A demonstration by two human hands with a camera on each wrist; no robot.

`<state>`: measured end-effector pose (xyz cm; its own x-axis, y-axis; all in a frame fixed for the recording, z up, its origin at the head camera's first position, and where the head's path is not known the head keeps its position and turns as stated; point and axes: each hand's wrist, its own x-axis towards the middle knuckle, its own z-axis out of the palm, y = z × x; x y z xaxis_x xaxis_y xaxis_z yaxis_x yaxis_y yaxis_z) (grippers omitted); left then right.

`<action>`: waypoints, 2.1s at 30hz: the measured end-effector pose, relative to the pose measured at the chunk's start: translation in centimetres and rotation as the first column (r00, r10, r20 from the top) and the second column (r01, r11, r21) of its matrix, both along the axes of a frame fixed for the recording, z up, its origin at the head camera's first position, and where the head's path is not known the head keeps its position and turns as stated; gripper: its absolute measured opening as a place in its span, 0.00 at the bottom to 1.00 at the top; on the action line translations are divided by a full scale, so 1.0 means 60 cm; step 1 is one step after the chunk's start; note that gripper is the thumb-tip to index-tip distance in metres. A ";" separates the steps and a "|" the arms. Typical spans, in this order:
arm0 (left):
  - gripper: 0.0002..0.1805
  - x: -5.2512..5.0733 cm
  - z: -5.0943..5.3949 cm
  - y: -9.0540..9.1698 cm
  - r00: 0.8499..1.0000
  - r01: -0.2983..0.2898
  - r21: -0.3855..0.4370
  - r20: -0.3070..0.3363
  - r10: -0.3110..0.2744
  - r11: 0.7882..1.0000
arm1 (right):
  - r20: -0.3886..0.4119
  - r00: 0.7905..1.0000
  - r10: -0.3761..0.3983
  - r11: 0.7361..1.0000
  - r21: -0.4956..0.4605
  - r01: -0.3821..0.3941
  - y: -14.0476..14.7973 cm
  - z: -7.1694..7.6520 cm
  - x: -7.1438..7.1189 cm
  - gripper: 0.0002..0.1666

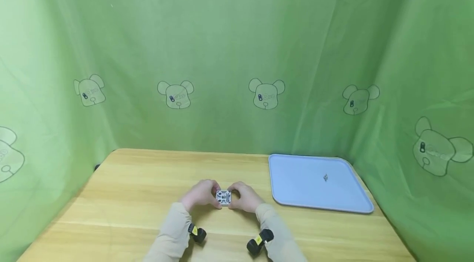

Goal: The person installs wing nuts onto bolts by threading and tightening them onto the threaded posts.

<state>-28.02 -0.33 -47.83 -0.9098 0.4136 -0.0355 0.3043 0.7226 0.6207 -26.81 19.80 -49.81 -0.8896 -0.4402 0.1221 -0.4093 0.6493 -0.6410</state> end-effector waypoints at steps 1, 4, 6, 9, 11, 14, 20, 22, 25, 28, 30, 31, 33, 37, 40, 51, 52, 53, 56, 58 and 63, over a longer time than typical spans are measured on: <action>0.24 0.000 0.000 0.003 1.000 0.000 0.001 0.001 0.000 1.000 | -0.003 1.000 0.000 1.000 0.001 0.000 0.004 0.001 0.001 0.29; 0.25 0.001 0.000 0.011 1.000 0.002 0.006 0.014 -0.002 1.000 | -0.008 1.000 -0.003 1.000 0.014 0.003 0.013 0.004 0.004 0.30; 0.25 0.002 0.001 0.016 1.000 0.005 0.014 0.015 -0.005 1.000 | -0.011 1.000 -0.006 1.000 0.023 0.006 0.018 0.004 0.007 0.30; 0.24 0.006 0.000 0.022 1.000 0.007 0.016 0.015 -0.007 1.000 | -0.020 1.000 -0.011 0.999 0.030 0.012 0.025 0.003 0.011 0.30; 0.24 0.008 -0.001 0.025 1.000 0.011 0.016 0.013 -0.012 1.000 | -0.023 1.000 -0.007 1.000 0.027 0.008 0.030 0.001 0.014 0.30; 0.25 0.010 -0.005 0.031 1.000 0.016 0.006 0.011 -0.016 1.000 | -0.025 1.000 -0.004 1.000 0.029 0.005 0.036 -0.001 0.015 0.29; 0.26 0.011 -0.010 0.037 1.000 0.022 0.009 0.019 -0.022 1.000 | 0.000 1.000 -0.012 0.999 0.038 0.012 0.044 0.001 0.018 0.32; 0.26 0.012 -0.009 0.037 0.999 0.024 0.020 0.026 -0.024 1.000 | 0.003 1.000 -0.008 0.999 0.045 0.008 0.045 0.002 0.019 0.32; 0.26 0.012 -0.008 0.037 0.999 0.024 0.025 0.030 -0.024 0.999 | 0.012 1.000 -0.003 0.998 0.057 0.002 0.051 0.005 0.019 0.34; 0.27 0.012 -0.007 0.035 0.999 0.023 0.024 0.030 -0.023 0.999 | 0.035 0.999 0.002 0.999 0.040 -0.003 0.067 0.010 0.014 0.38; 0.28 0.011 -0.005 0.034 0.999 0.021 0.020 0.029 -0.022 1.000 | 0.046 0.999 -0.009 1.000 0.011 0.009 0.083 0.015 0.011 0.39; 0.29 0.011 -0.005 0.034 0.999 0.022 0.020 0.029 -0.022 1.000 | 0.047 0.999 -0.014 1.000 -0.003 0.014 0.093 0.017 0.009 0.39; 0.29 0.011 -0.005 0.032 0.999 0.023 0.020 0.024 -0.024 1.000 | 0.041 0.999 -0.030 0.999 -0.036 0.031 0.113 0.023 0.006 0.38; 0.29 0.009 -0.007 0.031 0.999 0.027 0.040 0.037 -0.029 0.999 | -0.022 0.998 -0.066 0.995 -0.076 0.064 0.155 0.034 0.002 0.34; 0.28 0.008 -0.011 0.031 0.997 0.028 0.073 0.069 -0.033 0.997 | -0.064 0.992 -0.106 0.989 -0.107 0.098 0.186 0.040 0.000 0.33; 0.27 0.009 -0.017 0.028 0.996 0.035 0.127 0.082 -0.045 0.991 | -0.123 0.953 -0.279 0.956 -0.134 0.262 0.273 0.043 -0.007 0.31; 0.27 0.009 -0.017 0.028 0.995 0.034 0.130 0.083 -0.045 0.991 | -0.124 0.948 -0.293 0.951 -0.137 0.276 0.279 0.043 -0.008 0.31; 0.27 0.009 -0.017 0.027 0.995 0.033 0.133 0.085 -0.045 0.991 | -0.130 0.944 -0.304 0.948 -0.138 0.287 0.285 0.042 -0.009 0.31; 0.28 0.007 -0.020 0.026 0.994 0.033 0.153 0.096 -0.048 0.988 | -0.149 0.925 -0.351 0.933 -0.144 0.330 0.302 0.041 -0.012 0.31; 0.28 0.006 -0.022 0.025 0.993 0.032 0.167 0.108 -0.050 0.985 | -0.153 0.912 -0.380 0.921 -0.156 0.357 0.314 0.042 -0.014 0.31; 0.28 0.003 -0.027 0.023 0.991 0.027 0.191 0.122 -0.051 0.981 | -0.127 0.876 -0.466 0.874 -0.220 0.433 0.343 0.046 -0.017 0.33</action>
